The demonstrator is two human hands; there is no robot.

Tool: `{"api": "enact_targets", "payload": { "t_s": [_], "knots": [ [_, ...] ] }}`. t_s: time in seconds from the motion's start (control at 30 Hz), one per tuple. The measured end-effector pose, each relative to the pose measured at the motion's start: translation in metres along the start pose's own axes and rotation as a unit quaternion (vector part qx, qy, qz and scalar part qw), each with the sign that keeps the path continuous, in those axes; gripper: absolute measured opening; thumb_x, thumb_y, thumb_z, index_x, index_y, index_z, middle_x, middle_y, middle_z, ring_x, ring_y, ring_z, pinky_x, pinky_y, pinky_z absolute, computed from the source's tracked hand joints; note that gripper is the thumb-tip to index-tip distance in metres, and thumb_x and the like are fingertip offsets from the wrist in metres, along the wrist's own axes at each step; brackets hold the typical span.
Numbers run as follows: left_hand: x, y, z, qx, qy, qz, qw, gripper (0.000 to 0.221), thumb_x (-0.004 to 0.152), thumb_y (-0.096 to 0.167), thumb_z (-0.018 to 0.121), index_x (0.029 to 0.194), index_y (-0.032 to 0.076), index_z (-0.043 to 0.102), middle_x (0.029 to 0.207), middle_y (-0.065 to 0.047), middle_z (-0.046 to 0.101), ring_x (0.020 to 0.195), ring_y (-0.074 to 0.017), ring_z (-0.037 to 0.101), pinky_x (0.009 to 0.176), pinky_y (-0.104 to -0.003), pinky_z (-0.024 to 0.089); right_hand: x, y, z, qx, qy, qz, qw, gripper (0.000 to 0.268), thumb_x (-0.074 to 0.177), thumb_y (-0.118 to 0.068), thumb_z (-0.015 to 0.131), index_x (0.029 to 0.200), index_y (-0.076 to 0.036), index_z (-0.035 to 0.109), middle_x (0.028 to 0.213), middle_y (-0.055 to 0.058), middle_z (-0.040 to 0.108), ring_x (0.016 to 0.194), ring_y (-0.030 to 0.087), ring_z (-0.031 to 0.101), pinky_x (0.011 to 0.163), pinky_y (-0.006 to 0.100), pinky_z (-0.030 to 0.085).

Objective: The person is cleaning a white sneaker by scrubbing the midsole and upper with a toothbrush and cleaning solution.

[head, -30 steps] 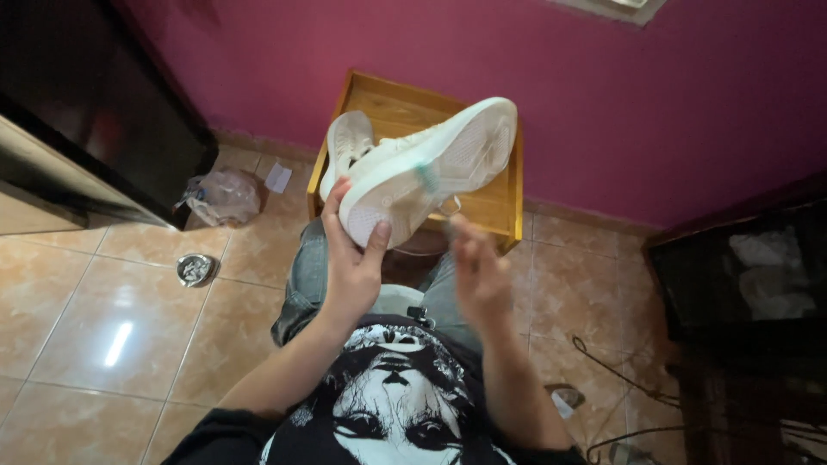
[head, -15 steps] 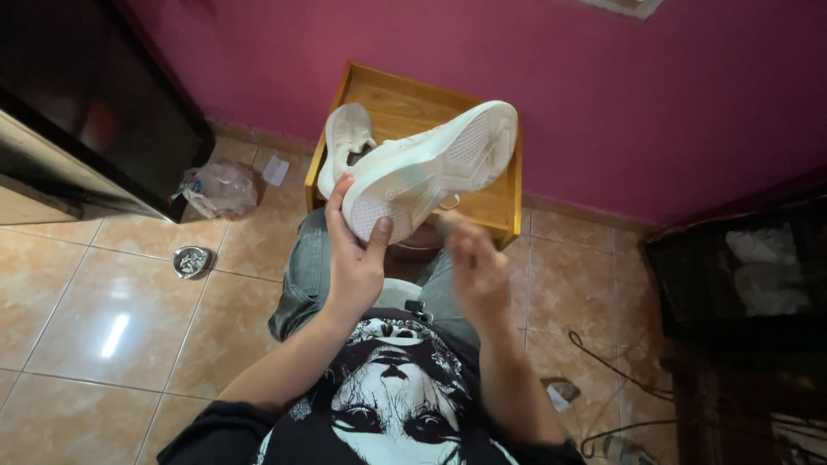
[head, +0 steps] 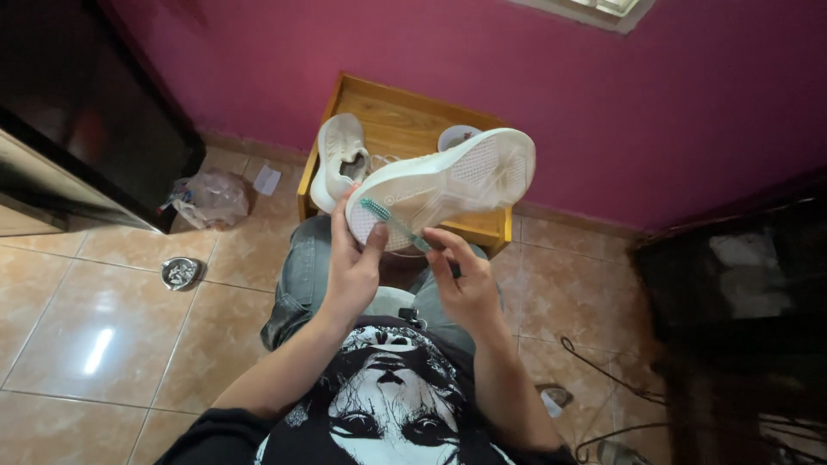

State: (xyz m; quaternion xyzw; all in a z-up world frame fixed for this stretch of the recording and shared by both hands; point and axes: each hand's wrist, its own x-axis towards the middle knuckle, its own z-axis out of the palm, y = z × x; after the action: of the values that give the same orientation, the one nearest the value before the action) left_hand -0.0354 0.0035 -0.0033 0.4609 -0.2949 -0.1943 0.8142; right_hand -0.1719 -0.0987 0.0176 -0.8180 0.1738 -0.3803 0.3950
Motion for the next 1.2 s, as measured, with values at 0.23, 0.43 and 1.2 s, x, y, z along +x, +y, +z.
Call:
{"api": "enact_targets", "payload": {
  "t_s": [0.23,0.43,1.2],
  "knots": [
    [0.000,0.009,-0.005,0.014,0.032,-0.009,0.999,0.065,0.104,0.012,0.058,0.157,0.009,0.021,0.147,-0.020,0.038,0.130,-0.0262,0.047,0.110,-0.049,0.049,-0.002,0.029,-0.018,0.017,0.041,0.028,0.999,0.025,0.104,-0.019,0.057,0.124,-0.012,0.071,0.062,0.003,0.061,0.043,0.012,0.042,0.043,0.029,0.037],
    [0.005,0.010,-0.014,-0.052,0.047,-0.050,0.996,0.063,0.107,0.014,0.051,0.159,0.013,0.015,0.146,-0.021,0.038,0.126,-0.0312,0.056,0.105,-0.053,0.055,0.006,-0.015,-0.026,0.005,-0.041,-0.001,0.999,0.020,0.101,-0.022,0.062,0.114,-0.018,0.077,0.050,0.001,0.051,0.040,0.011,0.040,0.042,0.028,0.037],
    [-0.004,0.035,0.006,-0.194,0.099,0.014,0.976,0.061,0.107,0.018,0.047,0.159,0.020,0.016,0.149,-0.017,0.046,0.125,-0.0363,0.062,0.099,-0.062,0.057,-0.006,-0.008,-0.034,-0.142,0.055,-0.024,0.988,0.018,0.099,-0.022,0.066,0.115,-0.025,0.073,0.057,0.005,0.058,0.046,0.022,0.058,0.050,0.036,0.047]
  ]
}}
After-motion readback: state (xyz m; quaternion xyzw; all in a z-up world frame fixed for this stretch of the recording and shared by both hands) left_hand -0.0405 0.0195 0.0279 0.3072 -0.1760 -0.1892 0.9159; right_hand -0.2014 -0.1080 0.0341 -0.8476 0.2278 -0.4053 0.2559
